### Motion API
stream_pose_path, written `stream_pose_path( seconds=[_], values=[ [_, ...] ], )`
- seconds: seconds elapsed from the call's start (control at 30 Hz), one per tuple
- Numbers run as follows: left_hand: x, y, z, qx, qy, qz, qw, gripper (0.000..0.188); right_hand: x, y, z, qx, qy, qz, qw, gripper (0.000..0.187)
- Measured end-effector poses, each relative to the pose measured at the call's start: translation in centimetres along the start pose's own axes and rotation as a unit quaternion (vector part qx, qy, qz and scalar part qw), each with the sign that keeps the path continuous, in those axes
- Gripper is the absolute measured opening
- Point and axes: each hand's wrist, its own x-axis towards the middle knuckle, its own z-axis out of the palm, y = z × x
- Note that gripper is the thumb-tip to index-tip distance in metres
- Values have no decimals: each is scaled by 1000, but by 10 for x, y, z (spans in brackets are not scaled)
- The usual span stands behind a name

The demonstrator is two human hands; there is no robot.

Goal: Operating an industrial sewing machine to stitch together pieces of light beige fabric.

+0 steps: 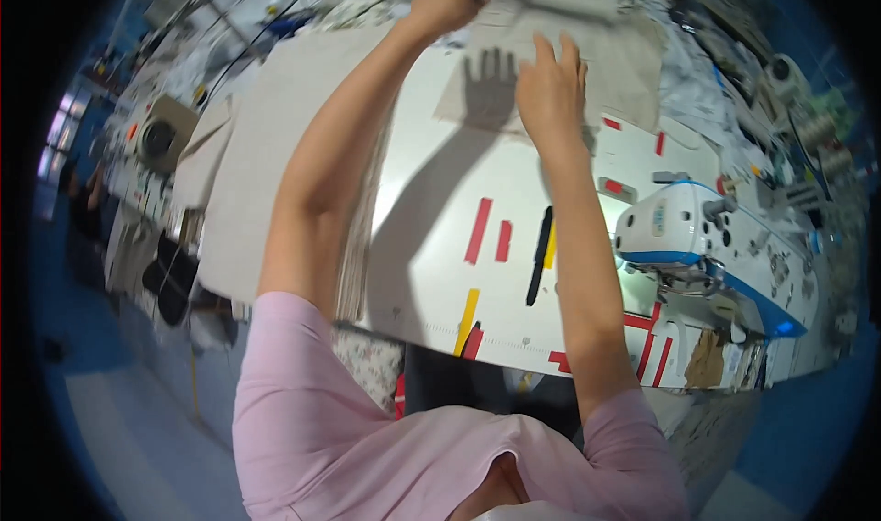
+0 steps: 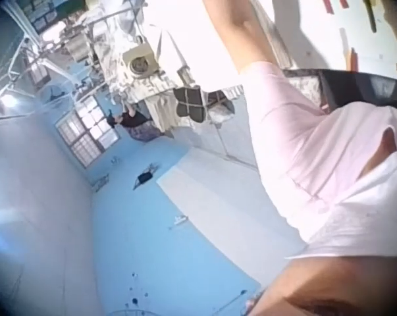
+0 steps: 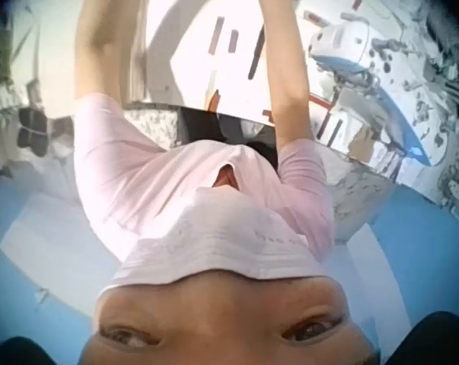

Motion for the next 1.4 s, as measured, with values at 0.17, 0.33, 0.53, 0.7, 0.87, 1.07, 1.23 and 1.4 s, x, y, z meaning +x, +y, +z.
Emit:
stream_pose_path(
  seconds=[0.17, 0.33, 0.53, 0.7, 0.87, 1.07, 1.23, 1.4],
  values=[
    [-213, -43, -122, 67, -107, 62, 990, 34, -129, -23, -51, 119, -245, -7, 962, 32],
    [-409, -22, -207, 55, -115, -126, 984, 34, -195, -85, -71, 279, -298, 20, 913, 40],
    [-446, 2, -215, 26, -136, -158, 978, 32, -219, -206, -19, 514, -444, 309, 665, 75],
    [-454, -34, -225, 137, -163, -149, 966, 15, -250, -249, 25, 412, -336, 51, 845, 78],
    [-448, -54, -223, 137, -155, -58, 977, 9, -248, -230, 24, 376, -307, -28, 874, 63],
    [-454, -75, -235, 61, -186, -119, 973, 14, -236, -137, 1, 169, -198, -124, 958, 46],
    [-453, -108, -233, -253, -204, -275, 905, 21, -198, -50, -24, 66, -164, -79, 981, 32],
    [-472, -124, -244, -374, -207, -339, 838, 12, -209, -97, -39, 179, -202, 79, 960, 24]
  ],
)
